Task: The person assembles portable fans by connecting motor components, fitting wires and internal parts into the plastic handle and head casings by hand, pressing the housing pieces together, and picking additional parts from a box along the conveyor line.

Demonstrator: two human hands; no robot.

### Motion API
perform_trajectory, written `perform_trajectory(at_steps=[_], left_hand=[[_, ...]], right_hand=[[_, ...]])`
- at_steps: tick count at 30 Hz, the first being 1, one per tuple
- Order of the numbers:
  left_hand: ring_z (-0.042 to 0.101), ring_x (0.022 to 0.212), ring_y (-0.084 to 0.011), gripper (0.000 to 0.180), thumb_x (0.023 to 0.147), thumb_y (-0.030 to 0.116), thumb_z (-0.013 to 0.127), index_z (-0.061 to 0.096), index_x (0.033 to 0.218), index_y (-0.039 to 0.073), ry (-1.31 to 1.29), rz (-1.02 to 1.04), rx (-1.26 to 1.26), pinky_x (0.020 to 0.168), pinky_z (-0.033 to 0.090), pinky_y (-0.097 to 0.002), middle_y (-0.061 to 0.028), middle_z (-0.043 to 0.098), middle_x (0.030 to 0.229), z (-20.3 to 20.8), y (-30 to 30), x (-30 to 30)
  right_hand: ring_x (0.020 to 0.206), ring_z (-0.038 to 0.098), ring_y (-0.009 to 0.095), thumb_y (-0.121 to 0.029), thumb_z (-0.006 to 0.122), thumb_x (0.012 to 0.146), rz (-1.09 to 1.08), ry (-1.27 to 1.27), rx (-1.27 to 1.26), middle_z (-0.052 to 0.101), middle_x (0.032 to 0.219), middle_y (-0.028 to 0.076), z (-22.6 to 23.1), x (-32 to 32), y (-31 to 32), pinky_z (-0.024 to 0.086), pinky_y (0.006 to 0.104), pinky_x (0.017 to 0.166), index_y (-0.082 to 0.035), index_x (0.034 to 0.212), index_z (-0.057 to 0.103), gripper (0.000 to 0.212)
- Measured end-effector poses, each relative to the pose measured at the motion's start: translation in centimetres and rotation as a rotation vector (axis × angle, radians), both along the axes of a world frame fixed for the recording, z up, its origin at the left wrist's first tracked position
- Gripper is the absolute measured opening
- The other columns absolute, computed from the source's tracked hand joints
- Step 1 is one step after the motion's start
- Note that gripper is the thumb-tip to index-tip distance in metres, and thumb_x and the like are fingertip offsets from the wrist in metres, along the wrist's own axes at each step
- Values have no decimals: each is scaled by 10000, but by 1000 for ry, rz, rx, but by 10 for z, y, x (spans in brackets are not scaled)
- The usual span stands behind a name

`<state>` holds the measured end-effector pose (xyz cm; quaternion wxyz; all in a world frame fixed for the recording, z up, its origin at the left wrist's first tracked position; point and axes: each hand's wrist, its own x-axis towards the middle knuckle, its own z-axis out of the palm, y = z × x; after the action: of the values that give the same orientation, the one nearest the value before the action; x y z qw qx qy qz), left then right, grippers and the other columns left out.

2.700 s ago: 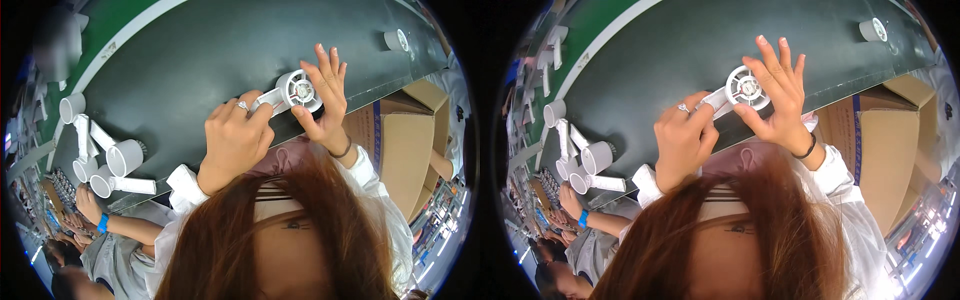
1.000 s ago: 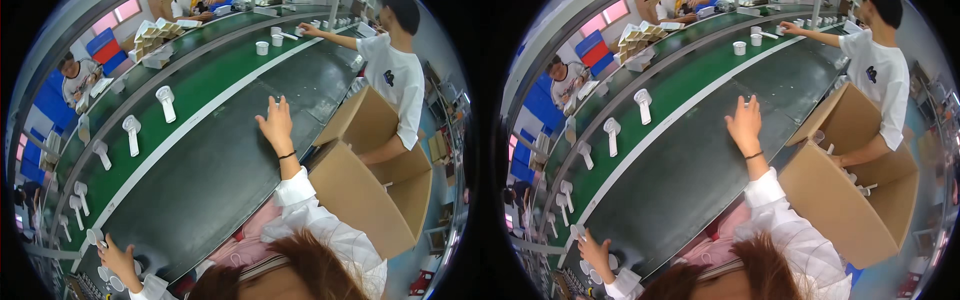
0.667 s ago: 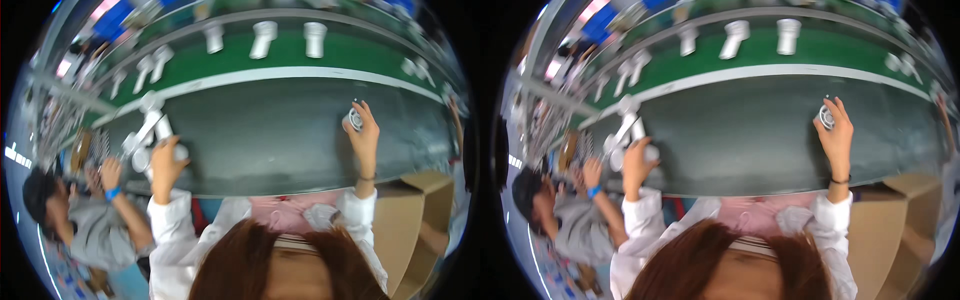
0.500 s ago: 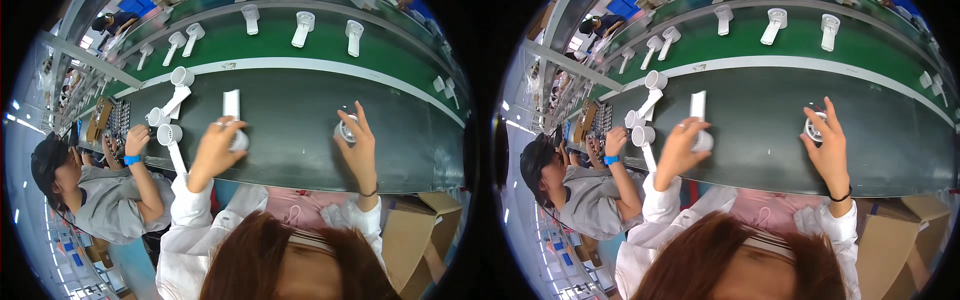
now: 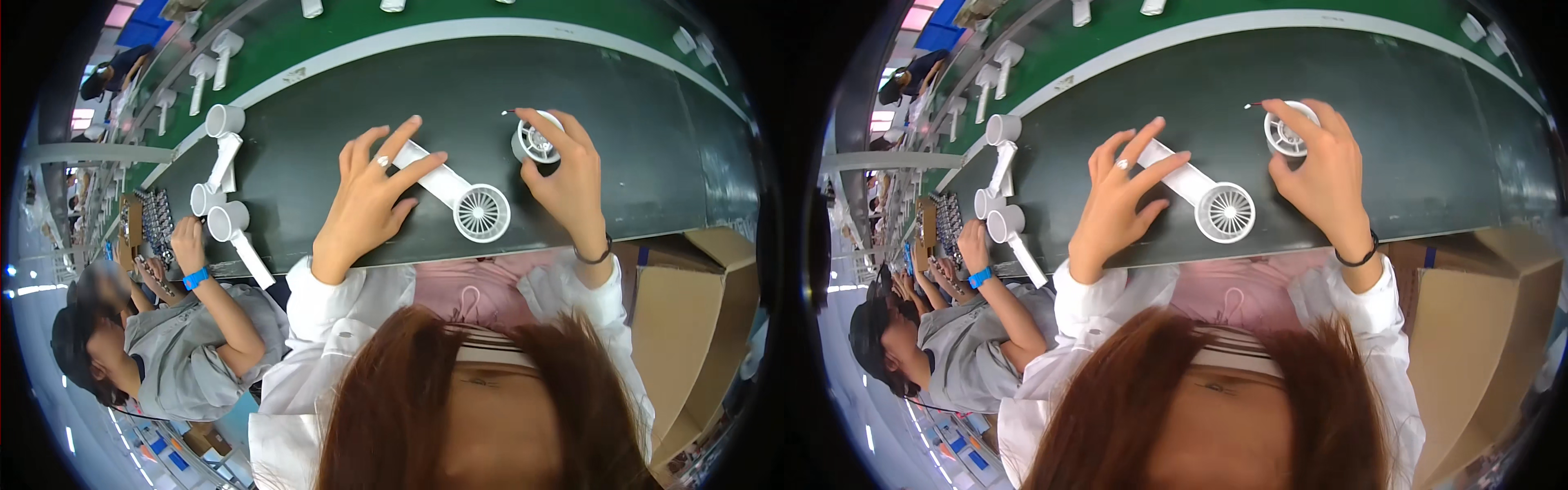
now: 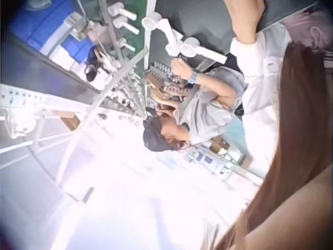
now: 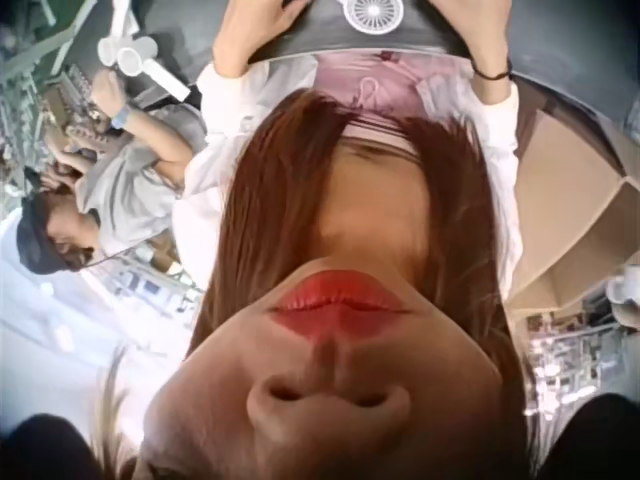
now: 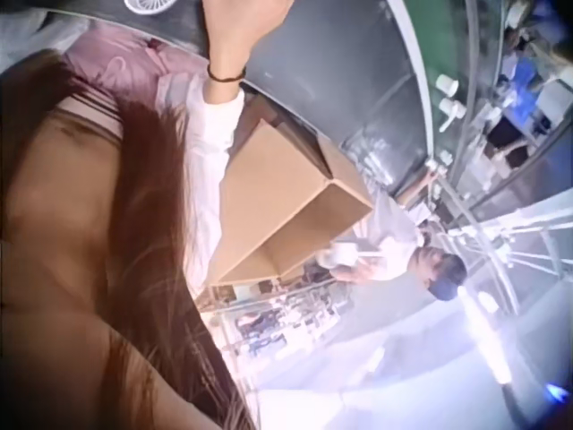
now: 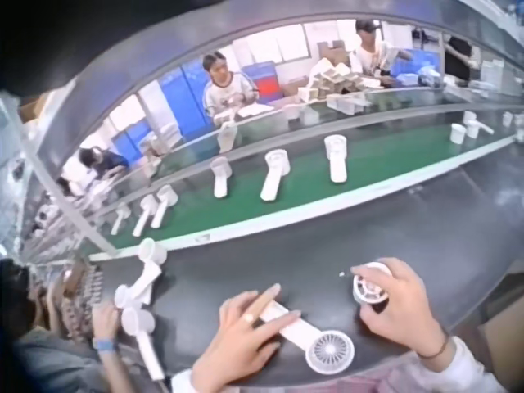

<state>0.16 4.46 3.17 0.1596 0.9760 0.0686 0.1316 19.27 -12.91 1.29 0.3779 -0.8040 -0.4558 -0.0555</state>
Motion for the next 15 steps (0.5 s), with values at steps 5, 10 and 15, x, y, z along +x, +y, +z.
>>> perform_trajectory(at_steps=[5, 10, 15], left_hand=[[526, 1033, -277, 439, 705, 66, 723, 645, 1128, 156, 8, -116, -20, 949, 371, -442, -70, 602, 1073, -23, -1, 20], [556, 892, -272, 365, 742, 58, 690, 650, 1103, 98, -76, -44, -56, 843, 416, -393, -80, 609, 910, -25, 0, 20], [544, 915, -280, 439, 732, 23, 677, 636, 1161, 109, -76, 66, 25, 828, 423, -400, -93, 583, 965, -28, -8, 24]], right_hand=[[945, 612, 306, 37, 647, 652, 37, 77, 45, 597, 1084, 134, -5, 5, -13, 484, 345, 816, -125, 1090, 678, 469], [941, 610, 286, 13, 719, 649, 16, 137, 75, 595, 1076, 130, -7, 9, -28, 480, 333, 821, -127, 1109, 680, 483], [959, 601, 271, 20, 731, 640, -39, 125, 107, 594, 1078, 132, -11, 4, -33, 477, 326, 826, -118, 1152, 666, 535]])
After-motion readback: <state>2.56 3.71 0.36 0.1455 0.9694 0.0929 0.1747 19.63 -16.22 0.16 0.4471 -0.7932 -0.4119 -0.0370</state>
